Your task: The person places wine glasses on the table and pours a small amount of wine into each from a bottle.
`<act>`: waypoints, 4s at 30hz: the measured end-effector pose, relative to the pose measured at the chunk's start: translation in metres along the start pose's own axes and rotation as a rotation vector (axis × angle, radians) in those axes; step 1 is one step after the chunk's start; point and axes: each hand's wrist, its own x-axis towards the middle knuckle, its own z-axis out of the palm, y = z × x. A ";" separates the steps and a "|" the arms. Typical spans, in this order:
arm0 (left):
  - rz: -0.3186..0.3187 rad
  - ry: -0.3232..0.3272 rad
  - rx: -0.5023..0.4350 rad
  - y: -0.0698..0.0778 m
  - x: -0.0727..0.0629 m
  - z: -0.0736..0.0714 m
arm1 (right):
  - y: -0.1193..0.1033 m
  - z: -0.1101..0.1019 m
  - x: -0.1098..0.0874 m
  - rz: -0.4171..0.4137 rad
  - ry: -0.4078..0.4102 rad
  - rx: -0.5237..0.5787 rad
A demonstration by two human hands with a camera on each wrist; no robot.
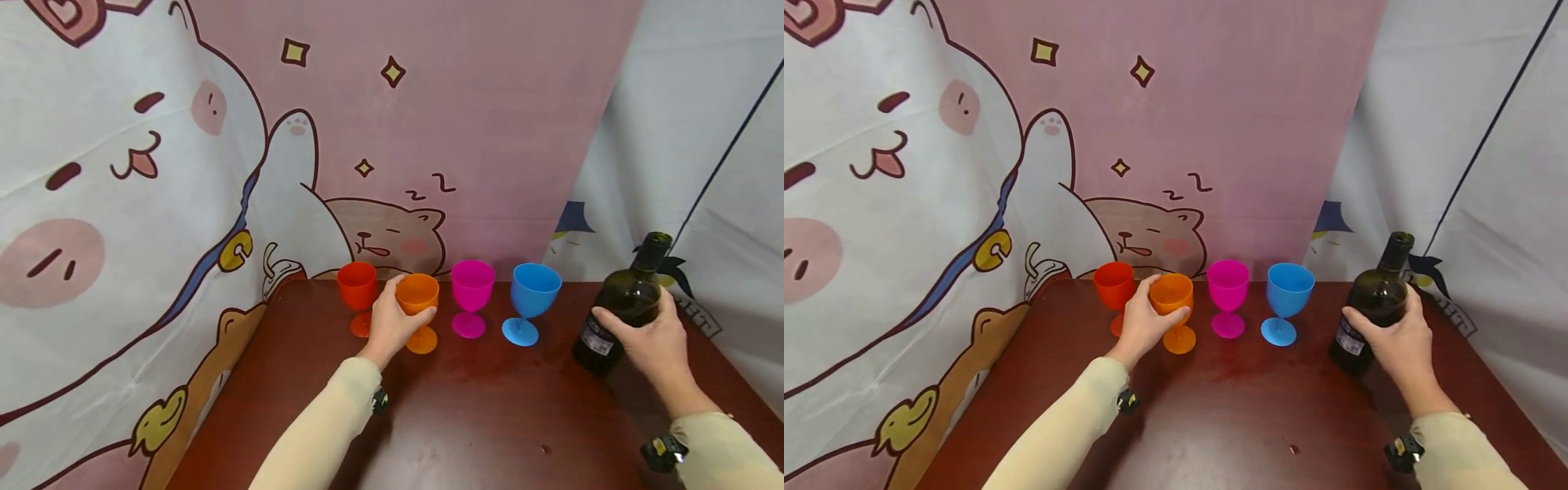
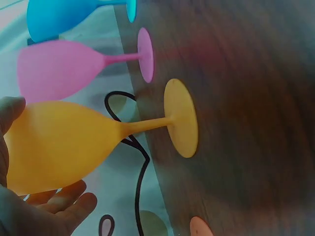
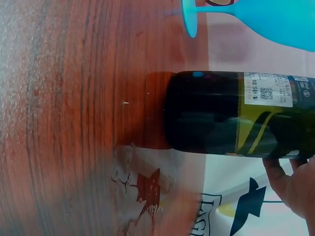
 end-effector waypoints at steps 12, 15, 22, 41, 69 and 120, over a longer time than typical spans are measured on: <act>-0.001 -0.014 -0.050 0.020 -0.038 0.007 | -0.001 -0.002 -0.004 0.009 0.009 -0.010; -0.003 -0.005 -0.068 0.020 -0.043 0.010 | 0.001 0.003 -0.007 0.015 0.001 -0.025; -0.021 0.006 -0.087 0.019 -0.043 0.013 | 0.000 0.009 -0.009 0.060 0.020 -0.042; -0.055 0.023 -0.091 0.012 -0.050 0.018 | 0.009 0.026 -0.013 0.146 0.079 0.042; -0.018 0.016 -0.068 0.014 -0.047 0.018 | -0.110 -0.005 -0.015 -0.835 -0.074 -0.504; -0.018 0.002 -0.067 0.014 -0.044 0.013 | -0.181 -0.013 -0.011 -1.076 -0.242 -0.851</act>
